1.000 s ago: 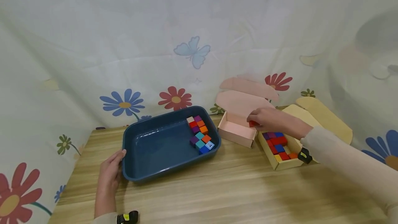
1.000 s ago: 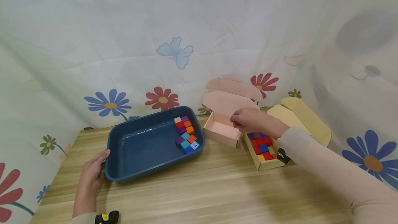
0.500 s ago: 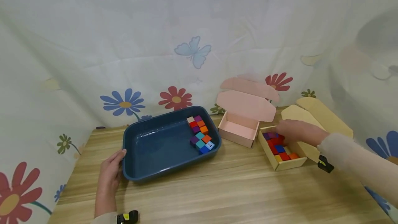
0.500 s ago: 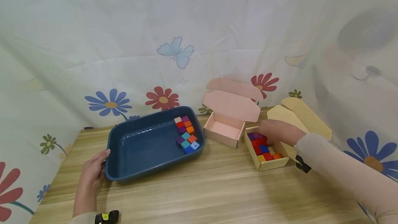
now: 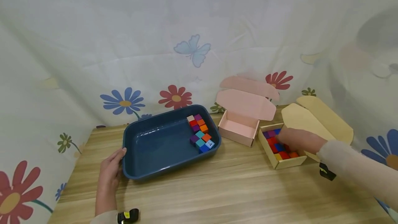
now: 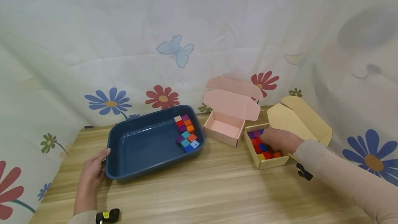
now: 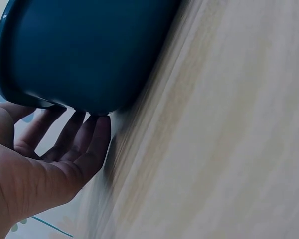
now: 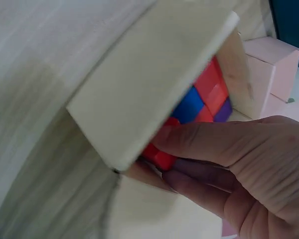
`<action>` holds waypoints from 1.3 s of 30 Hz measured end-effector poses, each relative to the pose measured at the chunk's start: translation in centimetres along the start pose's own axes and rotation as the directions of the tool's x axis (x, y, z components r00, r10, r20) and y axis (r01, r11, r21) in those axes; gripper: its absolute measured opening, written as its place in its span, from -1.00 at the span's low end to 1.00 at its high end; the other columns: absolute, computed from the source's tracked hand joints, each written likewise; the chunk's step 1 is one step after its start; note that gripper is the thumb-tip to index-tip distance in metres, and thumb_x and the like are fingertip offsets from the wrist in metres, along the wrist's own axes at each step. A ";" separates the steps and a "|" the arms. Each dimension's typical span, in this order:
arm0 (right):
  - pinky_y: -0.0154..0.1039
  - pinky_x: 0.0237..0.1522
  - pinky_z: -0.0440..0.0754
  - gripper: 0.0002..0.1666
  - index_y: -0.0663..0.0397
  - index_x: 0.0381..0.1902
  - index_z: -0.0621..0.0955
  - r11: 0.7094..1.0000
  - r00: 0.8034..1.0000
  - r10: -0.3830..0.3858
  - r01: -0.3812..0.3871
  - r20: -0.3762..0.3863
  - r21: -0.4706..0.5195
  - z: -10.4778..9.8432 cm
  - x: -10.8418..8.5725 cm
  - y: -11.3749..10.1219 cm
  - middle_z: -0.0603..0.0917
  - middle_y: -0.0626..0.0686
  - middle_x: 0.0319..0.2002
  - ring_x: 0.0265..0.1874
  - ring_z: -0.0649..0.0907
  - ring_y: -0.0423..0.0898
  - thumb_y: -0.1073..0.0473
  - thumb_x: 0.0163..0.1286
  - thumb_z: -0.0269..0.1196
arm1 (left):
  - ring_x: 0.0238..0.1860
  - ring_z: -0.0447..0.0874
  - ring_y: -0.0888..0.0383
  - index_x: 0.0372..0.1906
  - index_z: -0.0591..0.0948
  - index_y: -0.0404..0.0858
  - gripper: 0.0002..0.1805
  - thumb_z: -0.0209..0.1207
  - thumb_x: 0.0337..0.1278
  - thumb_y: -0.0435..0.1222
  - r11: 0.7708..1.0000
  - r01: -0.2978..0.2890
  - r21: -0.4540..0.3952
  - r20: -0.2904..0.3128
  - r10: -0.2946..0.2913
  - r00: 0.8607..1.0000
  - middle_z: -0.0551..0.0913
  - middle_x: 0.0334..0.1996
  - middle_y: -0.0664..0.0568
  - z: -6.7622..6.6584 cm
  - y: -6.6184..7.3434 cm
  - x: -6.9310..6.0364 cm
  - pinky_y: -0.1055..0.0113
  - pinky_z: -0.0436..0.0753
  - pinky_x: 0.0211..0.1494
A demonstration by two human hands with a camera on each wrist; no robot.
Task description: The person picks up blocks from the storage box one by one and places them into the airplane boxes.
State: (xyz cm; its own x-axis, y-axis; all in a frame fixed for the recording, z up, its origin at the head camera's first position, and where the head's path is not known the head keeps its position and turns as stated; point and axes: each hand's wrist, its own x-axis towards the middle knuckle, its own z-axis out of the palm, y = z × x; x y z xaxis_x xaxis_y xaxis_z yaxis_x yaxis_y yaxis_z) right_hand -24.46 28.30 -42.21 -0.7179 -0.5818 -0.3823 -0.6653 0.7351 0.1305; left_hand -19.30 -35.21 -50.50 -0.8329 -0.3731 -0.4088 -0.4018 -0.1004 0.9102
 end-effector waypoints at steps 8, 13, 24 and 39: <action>-0.31 -0.46 0.50 -0.70 -0.02 -0.35 0.57 0.999 1.000 -0.005 0.005 -0.006 0.049 1.0 0.1 0.0 0.48 -0.13 -0.57 -0.57 0.42 -0.14 0.32 0.16 0.51 | 0.48 0.17 0.09 0.57 0.26 -0.19 -0.17 0.22 0.36 0.10 1.000 0.013 -0.003 -0.014 -0.013 1.000 0.15 0.59 -0.03 0.1 0.1 0.2 0.06 0.24 0.53; -0.26 -0.39 0.62 -0.71 -0.02 -0.31 0.60 0.998 1.000 -0.010 0.011 -0.017 0.054 1.2 0.1 0.1 0.54 -0.11 -0.51 -0.51 0.46 -0.14 0.31 0.16 0.52 | 0.45 0.20 0.10 0.56 0.26 -0.20 -0.17 0.21 0.37 0.10 1.000 0.012 -0.004 -0.014 -0.012 1.000 0.17 0.58 -0.04 0.2 0.1 0.1 0.08 0.28 0.52; -0.33 -0.52 0.40 -0.62 -0.04 -0.53 0.50 0.994 0.996 -0.057 0.063 -0.067 0.091 1.4 -0.3 0.6 0.42 -0.16 -0.61 -0.63 0.38 -0.18 0.41 0.15 0.47 | 0.48 0.18 0.09 0.57 0.25 -0.21 -0.16 0.21 0.37 0.09 1.000 0.006 -0.011 -0.003 -0.006 1.000 0.15 0.59 -0.03 0.1 0.1 0.1 0.09 0.26 0.52; -0.13 -0.26 0.76 -0.62 0.18 0.04 0.67 0.994 0.973 -0.056 0.075 -0.226 0.077 -3.5 0.1 -0.5 0.72 0.07 -0.26 -0.40 0.71 -0.06 0.24 0.28 0.46 | 0.52 0.16 0.06 0.57 0.24 -0.21 -0.17 0.21 0.38 0.07 1.000 0.011 -0.021 0.013 -0.011 1.000 0.14 0.59 -0.02 0.0 0.2 0.0 0.08 0.27 0.52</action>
State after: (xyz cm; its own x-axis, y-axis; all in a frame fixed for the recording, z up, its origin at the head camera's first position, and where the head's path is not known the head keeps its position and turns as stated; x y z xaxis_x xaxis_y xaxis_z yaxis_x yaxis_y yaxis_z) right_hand -24.95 26.63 -39.10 -0.7075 -0.6854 -0.1725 -0.6994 0.7141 0.0308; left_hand -19.38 -35.21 -50.35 -0.8334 -0.3600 -0.4193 -0.4029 -0.1234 0.9069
